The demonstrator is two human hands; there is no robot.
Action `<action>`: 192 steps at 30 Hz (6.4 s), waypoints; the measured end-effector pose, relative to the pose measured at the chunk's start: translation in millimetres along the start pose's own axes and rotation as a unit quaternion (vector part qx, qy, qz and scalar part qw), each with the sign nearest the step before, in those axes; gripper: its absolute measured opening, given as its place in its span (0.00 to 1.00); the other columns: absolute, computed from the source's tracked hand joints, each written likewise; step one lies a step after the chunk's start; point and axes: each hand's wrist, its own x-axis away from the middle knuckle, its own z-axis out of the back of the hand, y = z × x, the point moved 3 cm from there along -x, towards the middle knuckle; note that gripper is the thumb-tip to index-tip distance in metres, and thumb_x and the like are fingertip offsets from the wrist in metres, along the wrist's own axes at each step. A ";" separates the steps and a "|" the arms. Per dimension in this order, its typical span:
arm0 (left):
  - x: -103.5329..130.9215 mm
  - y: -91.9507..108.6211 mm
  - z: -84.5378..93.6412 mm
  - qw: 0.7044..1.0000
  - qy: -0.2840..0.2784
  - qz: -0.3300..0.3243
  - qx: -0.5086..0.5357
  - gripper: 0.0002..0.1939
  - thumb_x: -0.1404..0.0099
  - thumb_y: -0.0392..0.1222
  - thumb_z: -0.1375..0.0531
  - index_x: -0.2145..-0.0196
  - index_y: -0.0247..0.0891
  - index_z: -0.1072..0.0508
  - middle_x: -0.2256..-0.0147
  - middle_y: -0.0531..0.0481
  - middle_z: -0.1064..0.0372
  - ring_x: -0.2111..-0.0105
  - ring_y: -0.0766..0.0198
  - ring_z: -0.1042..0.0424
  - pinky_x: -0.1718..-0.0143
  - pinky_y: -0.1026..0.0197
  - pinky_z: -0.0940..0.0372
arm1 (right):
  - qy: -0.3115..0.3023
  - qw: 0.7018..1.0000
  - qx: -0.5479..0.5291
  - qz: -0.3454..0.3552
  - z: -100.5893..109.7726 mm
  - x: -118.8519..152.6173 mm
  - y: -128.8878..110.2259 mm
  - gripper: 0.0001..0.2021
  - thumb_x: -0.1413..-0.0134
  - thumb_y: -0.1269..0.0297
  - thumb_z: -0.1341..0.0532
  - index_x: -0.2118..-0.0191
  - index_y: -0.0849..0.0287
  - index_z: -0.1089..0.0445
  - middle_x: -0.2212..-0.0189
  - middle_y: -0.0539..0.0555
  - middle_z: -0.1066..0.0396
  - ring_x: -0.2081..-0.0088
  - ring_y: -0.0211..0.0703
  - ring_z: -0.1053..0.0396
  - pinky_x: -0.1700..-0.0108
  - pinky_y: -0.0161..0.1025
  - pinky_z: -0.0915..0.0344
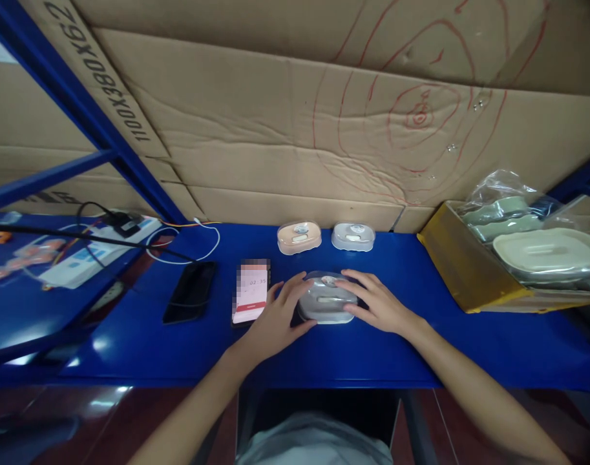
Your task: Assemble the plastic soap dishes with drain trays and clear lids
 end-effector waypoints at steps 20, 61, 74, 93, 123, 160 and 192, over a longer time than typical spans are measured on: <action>1.9 -6.3 -2.8 0.998 -0.034 -0.014 0.042 0.40 0.28 0.41 0.33 0.26 0.57 0.47 0.25 0.43 0.51 0.27 0.47 0.44 0.29 0.40 0.40 | 0.006 0.997 0.011 0.074 -3.6 1.9 -0.5 0.32 0.29 0.49 0.37 0.26 0.46 0.42 0.28 0.61 0.40 0.27 0.59 0.43 0.31 0.61 0.39; -29.8 -5.7 25.6 0.993 -0.070 -0.034 -0.084 0.32 0.23 0.50 0.39 0.27 0.49 0.43 0.26 0.40 0.46 0.26 0.46 0.47 0.27 0.33 0.53 | -0.035 0.997 0.039 0.052 -7.4 -0.9 -7.2 0.31 0.27 0.58 0.39 0.24 0.44 0.47 0.22 0.57 0.53 0.22 0.61 0.58 0.27 0.68 0.51; -115.6 -79.7 32.6 0.967 -0.069 0.125 -0.213 0.33 0.25 0.50 0.39 0.28 0.41 0.42 0.27 0.25 0.48 0.28 0.35 0.45 0.33 0.26 0.49 | 0.027 0.998 0.048 -0.006 -5.5 3.0 18.1 0.40 0.30 0.49 0.37 0.22 0.46 0.56 0.22 0.65 0.55 0.24 0.64 0.51 0.30 0.67 0.43; -77.5 -51.4 47.9 0.977 -0.122 0.070 -0.160 0.26 0.35 0.47 0.31 0.42 0.44 0.29 0.41 0.40 0.31 0.46 0.43 0.27 0.44 0.45 0.33 | 0.038 0.982 0.107 -0.151 25.7 23.7 69.7 0.30 0.30 0.51 0.40 0.28 0.47 0.43 0.28 0.65 0.41 0.30 0.66 0.40 0.37 0.66 0.38; 57.5 46.9 -5.7 0.995 -0.025 0.022 -0.089 0.33 0.32 0.40 0.33 0.32 0.50 0.35 0.30 0.42 0.41 0.36 0.42 0.34 0.38 0.33 0.35 | -0.013 0.994 0.095 0.049 -2.2 -20.9 3.1 0.25 0.31 0.51 0.34 0.35 0.55 0.32 0.32 0.63 0.33 0.30 0.60 0.39 0.33 0.60 0.37; 42.5 45.3 -4.7 0.994 -0.070 -0.034 -0.077 0.27 0.26 0.43 0.38 0.32 0.48 0.35 0.32 0.44 0.36 0.34 0.46 0.35 0.32 0.33 0.46 | 0.060 0.995 0.066 0.042 -16.1 -31.3 4.2 0.16 0.25 0.56 0.41 0.38 0.50 0.27 0.42 0.56 0.21 0.37 0.52 0.29 0.27 0.61 0.56; -59.6 -4.9 41.1 0.988 -0.029 -0.039 -0.144 0.22 0.21 0.41 0.48 0.33 0.41 0.32 0.34 0.37 0.33 0.35 0.45 0.32 0.34 0.37 0.46 | 0.018 0.984 0.085 0.156 -22.8 37.3 -68.7 0.20 0.28 0.49 0.37 0.39 0.54 0.27 0.45 0.55 0.20 0.40 0.50 0.27 0.30 0.55 0.46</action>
